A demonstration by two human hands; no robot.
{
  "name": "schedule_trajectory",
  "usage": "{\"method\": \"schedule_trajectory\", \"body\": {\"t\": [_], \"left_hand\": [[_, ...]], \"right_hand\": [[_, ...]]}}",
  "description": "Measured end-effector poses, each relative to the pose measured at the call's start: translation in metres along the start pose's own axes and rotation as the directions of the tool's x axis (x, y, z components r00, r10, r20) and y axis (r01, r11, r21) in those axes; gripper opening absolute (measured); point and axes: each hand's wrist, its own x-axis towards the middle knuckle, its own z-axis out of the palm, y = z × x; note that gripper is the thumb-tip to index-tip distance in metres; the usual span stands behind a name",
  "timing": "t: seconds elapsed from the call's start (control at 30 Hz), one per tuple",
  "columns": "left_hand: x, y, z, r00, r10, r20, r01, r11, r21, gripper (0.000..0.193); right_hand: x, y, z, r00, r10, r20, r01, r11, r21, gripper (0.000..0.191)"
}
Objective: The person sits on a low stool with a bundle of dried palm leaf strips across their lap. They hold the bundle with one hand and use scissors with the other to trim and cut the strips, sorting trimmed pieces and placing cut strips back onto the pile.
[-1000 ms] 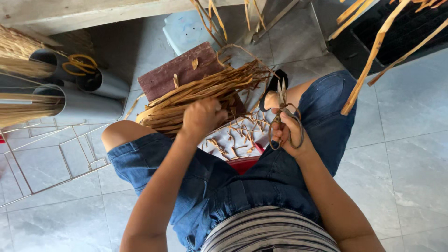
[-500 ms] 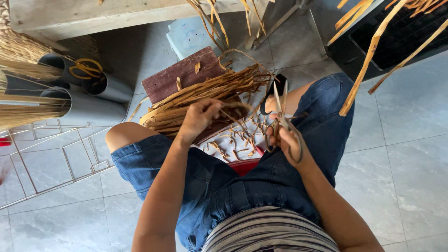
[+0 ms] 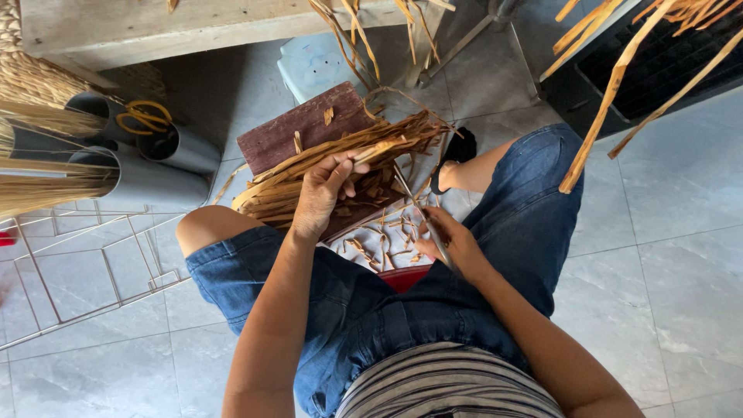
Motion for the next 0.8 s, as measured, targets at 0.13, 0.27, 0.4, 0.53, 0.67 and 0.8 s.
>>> {"method": "schedule_trajectory", "body": {"t": [0.13, 0.27, 0.4, 0.53, 0.67, 0.8], "left_hand": [[0.0, -0.001, 0.006, 0.992, -0.12, 0.04, 0.119, 0.992, 0.03, 0.031], [-0.002, -0.003, 0.012, 0.984, -0.131, 0.125, 0.124, 0.991, 0.058, 0.029], [-0.003, -0.003, 0.016, 0.981, -0.149, 0.125, 0.144, 0.989, 0.043, 0.025], [-0.003, 0.003, 0.017, 0.989, -0.136, 0.061, 0.131, 0.988, 0.079, 0.021], [-0.004, 0.009, 0.018, 0.995, -0.097, 0.031, 0.095, 0.994, 0.053, 0.018], [-0.004, 0.009, 0.019, 0.995, -0.089, 0.043, 0.085, 0.992, 0.092, 0.019]], "right_hand": [[0.006, -0.006, 0.0, 0.999, 0.006, -0.032, -0.005, 0.999, 0.042, 0.065], [0.005, -0.008, -0.002, 0.994, -0.052, -0.097, 0.043, 0.995, -0.085, 0.068], [0.004, -0.006, -0.002, 0.985, -0.124, -0.118, 0.115, 0.99, -0.084, 0.071], [-0.002, -0.007, -0.001, 0.99, -0.12, -0.069, 0.107, 0.981, -0.164, 0.07], [-0.014, -0.016, 0.001, 0.984, -0.175, -0.034, 0.145, 0.894, -0.423, 0.067], [-0.014, -0.026, 0.002, 0.991, -0.119, -0.052, 0.102, 0.962, -0.251, 0.067]]}}
